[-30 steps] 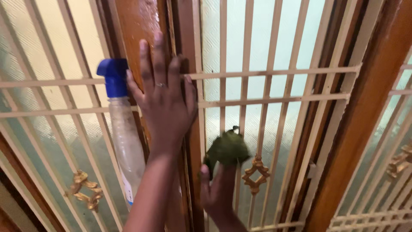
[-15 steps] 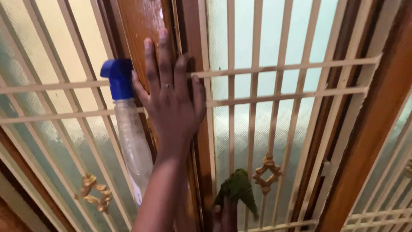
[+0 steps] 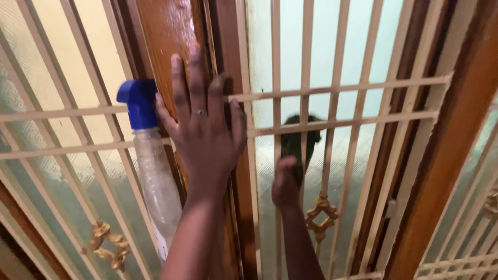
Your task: The person cleans a wooden window grille with frosted glass panels using a spray bottle and a green cloth. They repeatedly spray the wooden frame and wipe it down with the cloth, working across different sections of the grille.
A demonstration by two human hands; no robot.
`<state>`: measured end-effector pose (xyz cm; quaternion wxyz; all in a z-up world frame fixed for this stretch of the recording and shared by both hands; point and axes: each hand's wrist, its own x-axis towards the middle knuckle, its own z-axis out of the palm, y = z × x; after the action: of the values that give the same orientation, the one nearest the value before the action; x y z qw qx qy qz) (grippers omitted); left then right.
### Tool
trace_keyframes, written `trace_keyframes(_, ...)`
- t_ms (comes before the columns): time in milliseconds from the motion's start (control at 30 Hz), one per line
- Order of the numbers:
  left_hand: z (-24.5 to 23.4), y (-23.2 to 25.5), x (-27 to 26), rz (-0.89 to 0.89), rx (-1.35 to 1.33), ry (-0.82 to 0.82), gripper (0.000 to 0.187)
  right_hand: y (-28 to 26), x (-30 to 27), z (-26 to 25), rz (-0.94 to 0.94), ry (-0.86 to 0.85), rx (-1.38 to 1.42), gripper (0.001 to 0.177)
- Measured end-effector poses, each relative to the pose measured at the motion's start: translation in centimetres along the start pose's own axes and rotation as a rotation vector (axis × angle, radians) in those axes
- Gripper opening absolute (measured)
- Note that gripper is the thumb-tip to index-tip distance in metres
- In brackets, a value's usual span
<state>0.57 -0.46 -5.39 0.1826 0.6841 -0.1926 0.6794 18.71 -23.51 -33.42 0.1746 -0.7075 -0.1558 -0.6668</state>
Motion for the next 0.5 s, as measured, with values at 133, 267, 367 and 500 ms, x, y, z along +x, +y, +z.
trace_keyframes(133,-0.4,0.2,0.3,0.000,0.011,-0.001,0.035,-2.8,11.1,-2.0,0.092,-0.053,-0.006,0.043)
trace_keyframes(267,-0.6,0.2,0.3,0.002,-0.013,-0.003,0.037,-5.6,10.7,-4.0,0.467,-0.094,0.425,0.040)
trace_keyframes(367,-0.6,0.3,0.4,0.006,-0.005,0.005,0.037,-6.9,4.7,-5.0,0.541,-0.119,0.370,0.041)
trace_keyframes(500,-0.8,0.4,0.5,-0.001,0.006,-0.001,0.035,-7.2,-3.3,-3.5,0.630,-0.154,0.243,0.042)
